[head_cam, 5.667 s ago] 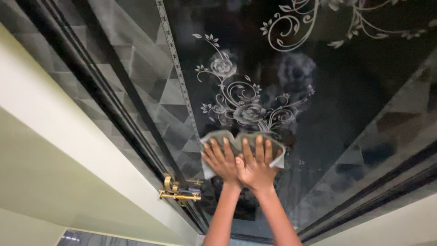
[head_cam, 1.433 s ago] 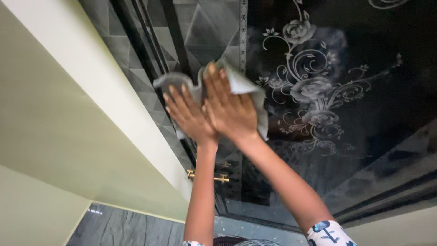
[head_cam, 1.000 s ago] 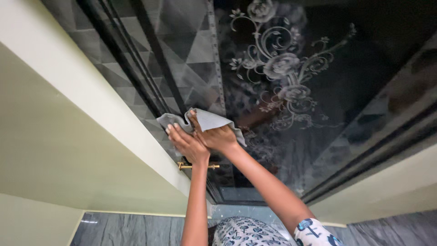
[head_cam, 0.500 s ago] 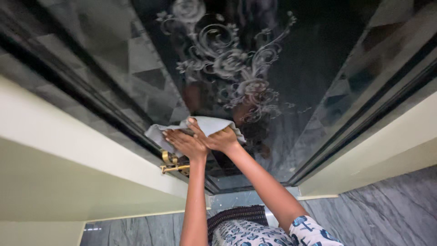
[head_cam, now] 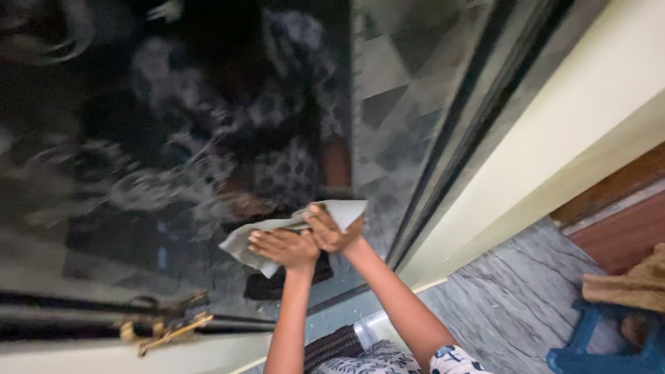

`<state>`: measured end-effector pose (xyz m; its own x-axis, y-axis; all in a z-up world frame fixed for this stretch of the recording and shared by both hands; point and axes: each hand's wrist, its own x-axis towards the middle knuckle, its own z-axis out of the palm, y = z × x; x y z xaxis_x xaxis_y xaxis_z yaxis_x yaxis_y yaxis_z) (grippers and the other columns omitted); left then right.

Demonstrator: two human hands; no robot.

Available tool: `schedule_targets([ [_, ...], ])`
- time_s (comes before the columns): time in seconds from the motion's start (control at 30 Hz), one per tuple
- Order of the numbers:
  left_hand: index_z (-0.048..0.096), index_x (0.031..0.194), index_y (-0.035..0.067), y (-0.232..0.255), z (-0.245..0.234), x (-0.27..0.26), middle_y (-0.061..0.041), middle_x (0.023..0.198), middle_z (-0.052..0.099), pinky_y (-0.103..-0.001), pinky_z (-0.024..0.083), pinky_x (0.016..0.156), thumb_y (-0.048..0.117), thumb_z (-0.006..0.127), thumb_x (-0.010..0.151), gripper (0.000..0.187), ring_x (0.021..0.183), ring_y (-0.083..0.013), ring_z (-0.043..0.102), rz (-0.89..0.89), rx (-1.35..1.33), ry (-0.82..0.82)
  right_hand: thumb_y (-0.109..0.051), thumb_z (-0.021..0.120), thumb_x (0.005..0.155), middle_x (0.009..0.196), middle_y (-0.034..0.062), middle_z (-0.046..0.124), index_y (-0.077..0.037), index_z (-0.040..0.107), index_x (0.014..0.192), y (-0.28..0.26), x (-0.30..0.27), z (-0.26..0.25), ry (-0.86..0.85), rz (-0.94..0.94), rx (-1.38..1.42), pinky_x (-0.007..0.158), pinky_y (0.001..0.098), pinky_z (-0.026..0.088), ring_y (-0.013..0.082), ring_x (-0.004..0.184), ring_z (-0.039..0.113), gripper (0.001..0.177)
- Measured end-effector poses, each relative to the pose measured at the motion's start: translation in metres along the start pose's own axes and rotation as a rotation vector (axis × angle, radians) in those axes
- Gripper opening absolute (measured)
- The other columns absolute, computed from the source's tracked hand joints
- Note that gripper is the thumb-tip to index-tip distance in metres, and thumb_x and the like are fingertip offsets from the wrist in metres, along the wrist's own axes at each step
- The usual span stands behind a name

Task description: The person wipes a glass door with a cloth. They use both hands to rub the surface in circular and vertical motions, covering the entire visible area of the door.

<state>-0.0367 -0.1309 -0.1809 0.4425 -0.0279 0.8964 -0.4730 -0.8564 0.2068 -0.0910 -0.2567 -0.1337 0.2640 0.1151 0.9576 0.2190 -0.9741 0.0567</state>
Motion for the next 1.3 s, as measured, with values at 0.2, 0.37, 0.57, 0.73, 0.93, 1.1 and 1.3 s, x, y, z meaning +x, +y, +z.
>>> schedule_targets([
  [0.2, 0.004, 0.164, -0.008, 0.108, 0.043, -0.031, -0.034, 0.169, 0.003, -0.069, 0.007, 0.125, 0.049, 0.026, 0.112, 0.079, 0.158, -0.0515, 0.004, 0.218, 0.097, 0.035, -0.038, 0.043, 0.106, 0.166, 0.0098, 0.037, -0.013, 0.049, 0.155, 0.115, -0.075, -0.029, -0.016, 0.066, -0.195, 0.122, 0.0523, 0.033, 0.0344, 0.152, 0.032, 0.055],
  [0.37, 0.004, 0.165, -0.007, 0.159, 0.065, -0.048, -0.033, 0.169, 0.004, -0.069, 0.008, 0.124, 0.048, 0.027, 0.113, 0.079, 0.158, -0.0499, 0.004, 0.225, 0.108, 0.05, -0.045, 0.033, 0.107, 0.172, 0.0049, 0.023, -0.017, 0.036, 0.161, 0.155, -0.069, -0.064, -0.01, 0.085, -0.416, 0.129, 0.0584, 0.006, 0.031, 0.162, 0.016, 0.061],
  [0.57, 0.003, 0.165, -0.004, 0.2, 0.082, -0.065, -0.03, 0.17, 0.006, -0.068, 0.008, 0.124, 0.047, 0.028, 0.112, 0.078, 0.16, -0.0478, 0.007, 0.21, 0.088, 0.047, -0.043, 0.031, 0.111, 0.175, 0.0091, 0.015, -0.015, 0.03, 0.165, 0.185, -0.095, -0.08, -0.025, 0.149, -0.469, 0.13, 0.0572, 0.001, 0.0364, 0.162, 0.011, 0.061],
  [0.73, 0.002, 0.167, -0.001, 0.219, 0.091, -0.071, -0.027, 0.172, 0.003, -0.068, 0.004, 0.125, 0.047, 0.029, 0.113, 0.077, 0.161, -0.0438, 0.002, 0.185, 0.079, 0.066, -0.042, 0.032, 0.111, 0.174, 0.0185, 0.01, -0.014, 0.023, 0.167, 0.2, -0.118, -0.085, -0.051, 0.192, -0.447, 0.129, 0.0562, -0.006, 0.037, 0.162, 0.01, 0.063],
  [0.93, 0.002, 0.168, 0.002, 0.225, 0.093, -0.073, -0.023, 0.174, 0.001, -0.068, 0.002, 0.125, 0.048, 0.027, 0.113, 0.076, 0.162, -0.0401, 0.001, 0.17, 0.074, 0.074, -0.039, 0.033, 0.111, 0.172, 0.0266, 0.009, -0.009, 0.019, 0.166, 0.195, -0.124, -0.091, -0.102, 0.228, -0.426, 0.129, 0.0566, -0.008, 0.0418, 0.162, 0.009, 0.064],
  [1.1, 0.007, 0.168, 0.004, 0.217, 0.104, -0.092, -0.021, 0.173, 0.002, -0.069, -0.004, 0.122, 0.048, 0.03, 0.112, 0.075, 0.163, -0.0404, -0.002, 0.21, 0.103, 0.08, -0.031, 0.044, 0.107, 0.165, 0.0368, 0.017, 0.004, 0.022, 0.16, 0.174, -0.127, -0.098, -0.123, 0.34, -0.285, 0.127, 0.0629, 0.008, 0.0535, 0.156, 0.017, 0.068],
  [1.3, 0.033, 0.166, 0.014, 0.195, 0.127, -0.148, -0.008, 0.162, 0.037, -0.058, 0.037, 0.1, 0.053, 0.041, 0.108, 0.071, 0.127, -0.0329, 0.054, 0.285, 0.076, 0.086, -0.03, 0.046, 0.106, 0.161, 0.045, 0.014, 0.014, 0.016, 0.157, 0.15, -0.133, -0.101, -0.15, 0.398, -0.228, 0.125, 0.0669, 0.015, 0.0611, 0.152, 0.018, 0.074],
])
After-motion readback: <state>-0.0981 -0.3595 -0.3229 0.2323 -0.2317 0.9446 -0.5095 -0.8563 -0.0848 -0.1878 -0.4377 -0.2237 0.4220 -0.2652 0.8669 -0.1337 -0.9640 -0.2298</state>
